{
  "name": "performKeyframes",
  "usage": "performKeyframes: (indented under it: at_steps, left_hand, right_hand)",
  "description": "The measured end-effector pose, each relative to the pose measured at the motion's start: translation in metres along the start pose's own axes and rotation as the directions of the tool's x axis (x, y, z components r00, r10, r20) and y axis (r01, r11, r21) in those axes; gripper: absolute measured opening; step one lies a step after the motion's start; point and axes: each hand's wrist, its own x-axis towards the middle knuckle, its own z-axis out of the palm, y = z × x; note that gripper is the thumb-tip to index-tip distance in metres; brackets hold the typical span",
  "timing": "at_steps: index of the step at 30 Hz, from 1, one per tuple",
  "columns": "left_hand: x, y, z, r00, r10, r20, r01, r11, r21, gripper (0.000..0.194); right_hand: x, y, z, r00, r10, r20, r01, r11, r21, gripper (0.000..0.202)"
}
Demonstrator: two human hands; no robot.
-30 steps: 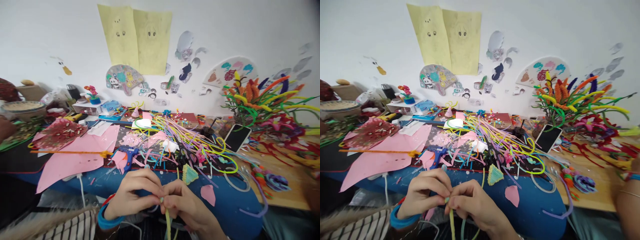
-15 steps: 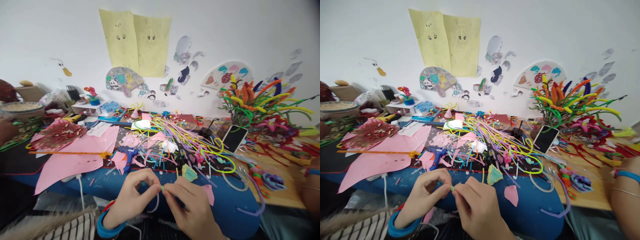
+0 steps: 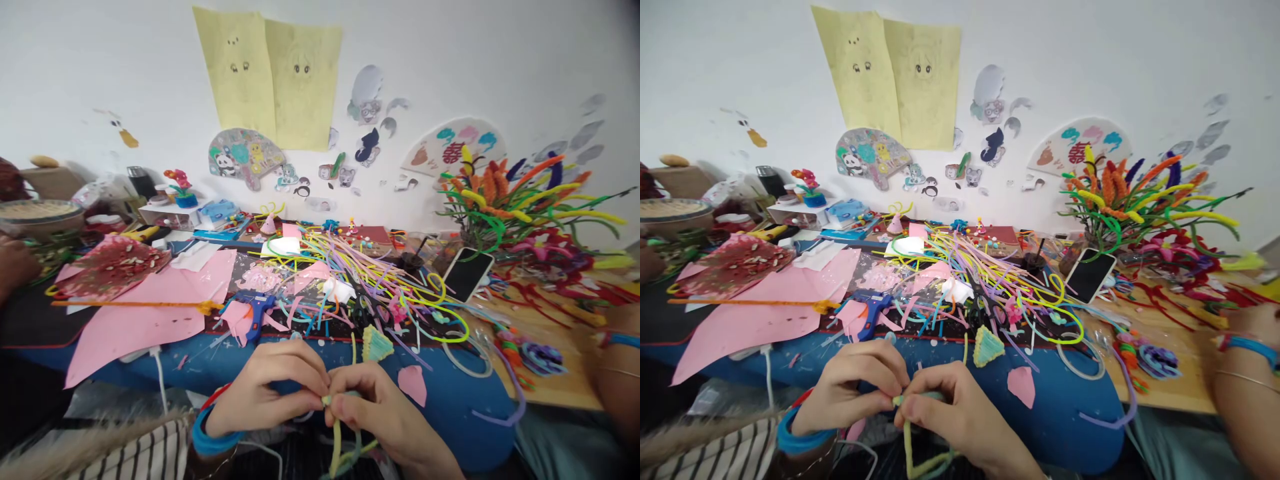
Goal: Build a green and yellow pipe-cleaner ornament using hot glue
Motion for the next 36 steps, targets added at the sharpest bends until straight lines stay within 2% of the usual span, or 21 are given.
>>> performKeyframes:
  at_steps: [4,6,8,9,10,12,13,14,15,16,18,19,21,24,26,28,32,34,36]
  left_hand:
    - [-0.001,-0.001,-0.003,0.986,0.147,0.08,-0.156,0.981,0.115,0.008]
    - [-0.002,0.0,-0.001,0.988,0.132,0.077,-0.144,0.974,0.177,0.007]
    - [-0.003,0.003,0.003,0.999,0.03,0.015,-0.033,0.97,0.239,0.008]
    - [-0.004,0.004,0.006,0.998,-0.045,-0.034,0.053,0.964,0.262,0.009]
    - [-0.005,0.005,0.009,0.988,-0.125,-0.087,0.144,0.951,0.272,0.01]
    - [-0.007,0.006,0.013,0.956,-0.244,-0.162,0.278,0.929,0.243,0.013]
    - [-0.008,0.006,0.014,0.948,-0.267,-0.175,0.301,0.929,0.215,0.014]
    - [-0.009,0.005,0.014,0.949,-0.263,-0.176,0.294,0.938,0.183,0.014]
    - [-0.01,0.003,0.013,0.958,-0.234,-0.166,0.26,0.954,0.152,0.012]
    - [-0.01,0.001,0.012,0.971,-0.19,-0.144,0.208,0.97,0.123,0.008]
    - [-0.008,-0.002,0.007,0.994,-0.085,-0.075,0.09,0.994,0.069,0.006]
    - [-0.005,-0.003,0.004,0.999,-0.037,-0.029,0.039,0.998,0.042,0.008]
    - [-0.001,-0.005,0.0,0.999,0.026,0.04,-0.026,1.0,-0.004,0.011]
    - [0.004,-0.008,-0.003,0.994,0.075,0.083,-0.071,0.996,-0.044,0.013]
    - [0.005,-0.011,-0.003,0.988,0.097,0.124,-0.088,0.993,-0.083,0.017]
    - [0.003,-0.016,-0.004,0.98,0.093,0.178,-0.07,0.989,-0.134,0.02]
    - [-0.001,-0.026,-0.006,0.963,0.035,0.269,0.026,0.975,-0.22,0.012]
    - [-0.001,-0.029,-0.007,0.959,0.042,0.28,0.035,0.964,-0.265,0.009]
    - [0.0,-0.031,-0.007,0.964,0.071,0.256,0.01,0.953,-0.302,0.01]
  right_hand:
    - [0.001,0.003,0.002,0.995,0.094,0.017,-0.095,0.992,0.08,0.033]
    - [0.0,-0.001,0.005,1.0,0.024,-0.016,-0.024,0.999,-0.026,0.031]
    - [0.0,-0.003,0.008,0.98,-0.159,-0.117,0.12,0.95,-0.288,0.027]
    - [-0.001,-0.004,0.01,0.941,-0.298,-0.161,0.197,0.868,-0.456,0.025]
    - [-0.001,-0.004,0.011,0.877,-0.448,-0.175,0.259,0.747,-0.612,0.023]
    - [-0.002,-0.002,0.014,0.741,-0.662,-0.118,0.322,0.503,-0.802,0.019]
    - [-0.003,-0.001,0.014,0.707,-0.701,-0.092,0.335,0.448,-0.829,0.018]
    - [-0.003,-0.001,0.014,0.711,-0.697,-0.09,0.341,0.454,-0.823,0.018]
    - [-0.004,-0.001,0.013,0.746,-0.657,-0.109,0.338,0.515,-0.788,0.018]
    - [-0.004,-0.002,0.012,0.801,-0.584,-0.133,0.324,0.609,-0.724,0.018]
    - [-0.003,-0.003,0.007,0.912,-0.386,-0.139,0.263,0.811,-0.523,0.021]
    - [-0.002,-0.003,0.005,0.953,-0.284,-0.106,0.221,0.89,-0.4,0.022]
    - [0.001,-0.001,0.0,0.994,-0.113,0.0,0.112,0.983,-0.143,0.025]
    - [0.009,0.006,-0.003,0.988,0.088,0.127,-0.108,0.981,0.161,0.028]
    - [0.013,0.009,-0.002,0.962,0.2,0.185,-0.246,0.929,0.277,0.031]
    - [0.016,0.011,0.0,0.933,0.261,0.248,-0.335,0.88,0.337,0.033]
    - [0.017,0.016,0.0,0.884,0.252,0.395,-0.408,0.828,0.386,0.035]
    - [0.017,0.018,-0.001,0.884,0.242,0.399,-0.401,0.832,0.384,0.035]
    - [0.016,0.019,-0.003,0.904,0.243,0.352,-0.365,0.867,0.338,0.036]
